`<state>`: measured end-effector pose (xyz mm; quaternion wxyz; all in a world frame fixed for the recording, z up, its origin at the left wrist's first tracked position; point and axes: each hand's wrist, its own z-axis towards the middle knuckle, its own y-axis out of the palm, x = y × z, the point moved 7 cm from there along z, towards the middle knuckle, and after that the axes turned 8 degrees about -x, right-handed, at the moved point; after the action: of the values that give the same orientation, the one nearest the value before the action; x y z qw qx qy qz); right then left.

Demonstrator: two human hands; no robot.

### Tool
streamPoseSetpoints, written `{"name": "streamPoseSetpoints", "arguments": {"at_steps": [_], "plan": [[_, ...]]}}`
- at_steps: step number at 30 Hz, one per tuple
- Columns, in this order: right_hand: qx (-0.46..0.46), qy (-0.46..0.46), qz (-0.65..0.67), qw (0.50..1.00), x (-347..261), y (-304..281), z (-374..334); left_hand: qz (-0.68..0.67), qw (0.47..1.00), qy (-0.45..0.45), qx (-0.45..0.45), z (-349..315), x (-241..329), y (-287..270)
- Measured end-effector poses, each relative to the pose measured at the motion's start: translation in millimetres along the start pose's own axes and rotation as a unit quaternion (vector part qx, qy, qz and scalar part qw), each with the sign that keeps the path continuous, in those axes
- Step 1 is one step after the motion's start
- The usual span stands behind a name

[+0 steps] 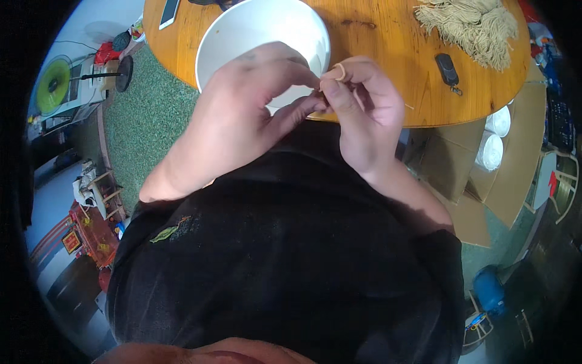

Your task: Manually tying rubber bands onto wooden sticks and placing them into paper cups as part of a packaging process.

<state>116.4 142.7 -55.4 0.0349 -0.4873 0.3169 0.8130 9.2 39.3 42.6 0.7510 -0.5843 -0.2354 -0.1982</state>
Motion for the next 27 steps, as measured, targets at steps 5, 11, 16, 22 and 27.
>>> {"name": "streamPoseSetpoints", "arguments": {"at_steps": [5,11,16,22,27], "plan": [[-0.052,-0.050,-0.180,0.981,-21,10,-2,0.019,1.000,0.007,-0.004,-1,11,2],[-0.034,-0.059,-0.209,0.975,-27,12,-17,-0.001,0.999,-0.013,-0.033,1,20,-1],[-0.029,-0.021,-0.117,0.993,-21,19,-17,0.013,0.999,-0.015,-0.035,-3,13,0],[-0.069,-0.080,-0.273,0.956,-28,18,-2,0.040,0.999,0.003,0.013,-14,10,-6],[-0.126,-0.073,-0.273,0.951,-19,24,-7,0.061,0.996,0.037,0.048,-26,6,-16]]}}
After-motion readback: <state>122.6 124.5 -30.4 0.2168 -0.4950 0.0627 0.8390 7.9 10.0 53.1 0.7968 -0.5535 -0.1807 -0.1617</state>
